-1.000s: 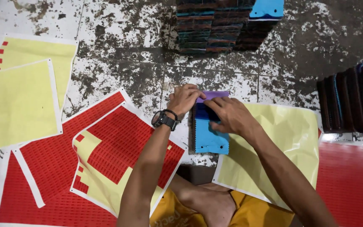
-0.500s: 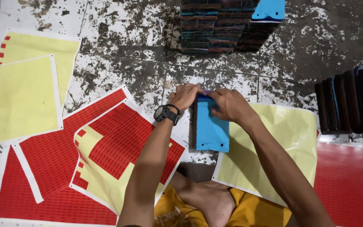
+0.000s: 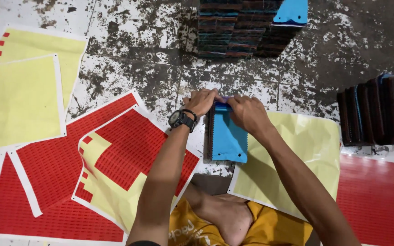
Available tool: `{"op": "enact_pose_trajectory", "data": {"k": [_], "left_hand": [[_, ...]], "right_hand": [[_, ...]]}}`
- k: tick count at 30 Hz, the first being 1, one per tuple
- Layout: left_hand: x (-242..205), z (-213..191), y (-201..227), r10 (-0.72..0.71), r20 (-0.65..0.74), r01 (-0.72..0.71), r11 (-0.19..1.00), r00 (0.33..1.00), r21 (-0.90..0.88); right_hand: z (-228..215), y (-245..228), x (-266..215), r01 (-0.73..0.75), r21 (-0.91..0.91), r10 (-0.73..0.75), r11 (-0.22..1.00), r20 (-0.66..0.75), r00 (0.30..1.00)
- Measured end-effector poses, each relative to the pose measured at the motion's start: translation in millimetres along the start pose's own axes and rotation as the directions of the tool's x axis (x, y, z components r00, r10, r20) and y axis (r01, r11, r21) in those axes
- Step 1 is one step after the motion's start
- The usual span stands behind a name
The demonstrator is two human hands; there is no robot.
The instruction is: The person sits on the floor and assembles notebooks by hand. They pick up stacks of colored paper, peel small red adhesive strips from a yellow backing sheet, and apply them to the spine of the paper stacks to bind them together.
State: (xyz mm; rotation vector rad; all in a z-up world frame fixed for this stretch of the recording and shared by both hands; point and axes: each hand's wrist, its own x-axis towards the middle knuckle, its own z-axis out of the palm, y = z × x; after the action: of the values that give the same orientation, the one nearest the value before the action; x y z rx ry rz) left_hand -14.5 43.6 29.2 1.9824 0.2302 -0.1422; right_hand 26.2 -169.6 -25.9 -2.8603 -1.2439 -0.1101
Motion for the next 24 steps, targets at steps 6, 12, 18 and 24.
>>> {"op": "enact_pose_trajectory", "data": {"k": [6,12,18,24], "left_hand": [[30,19,-46,-0.037,0.150,-0.017,0.940,0.988,0.341],[6,3,-16,-0.017,0.192,-0.024,0.977,0.981,0.211],[2,2,-13,-0.003,0.182,-0.036,0.977,0.983,0.209],[14,29,-43,0.066,0.095,-0.100,0.901,0.993,0.423]], "right_hand": [[-29,-48,-83,0.108,0.018,-0.103,0.994,-0.167,0.981],[-29,-96,-126,0.165,0.148,-0.128,0.975,-0.230,0.965],[-33,-109,-133,0.128,0.225,-0.087,0.966,-0.185,0.979],[-44,-112,-134,0.140,0.360,-0.118,0.922,-0.084,0.989]]}}
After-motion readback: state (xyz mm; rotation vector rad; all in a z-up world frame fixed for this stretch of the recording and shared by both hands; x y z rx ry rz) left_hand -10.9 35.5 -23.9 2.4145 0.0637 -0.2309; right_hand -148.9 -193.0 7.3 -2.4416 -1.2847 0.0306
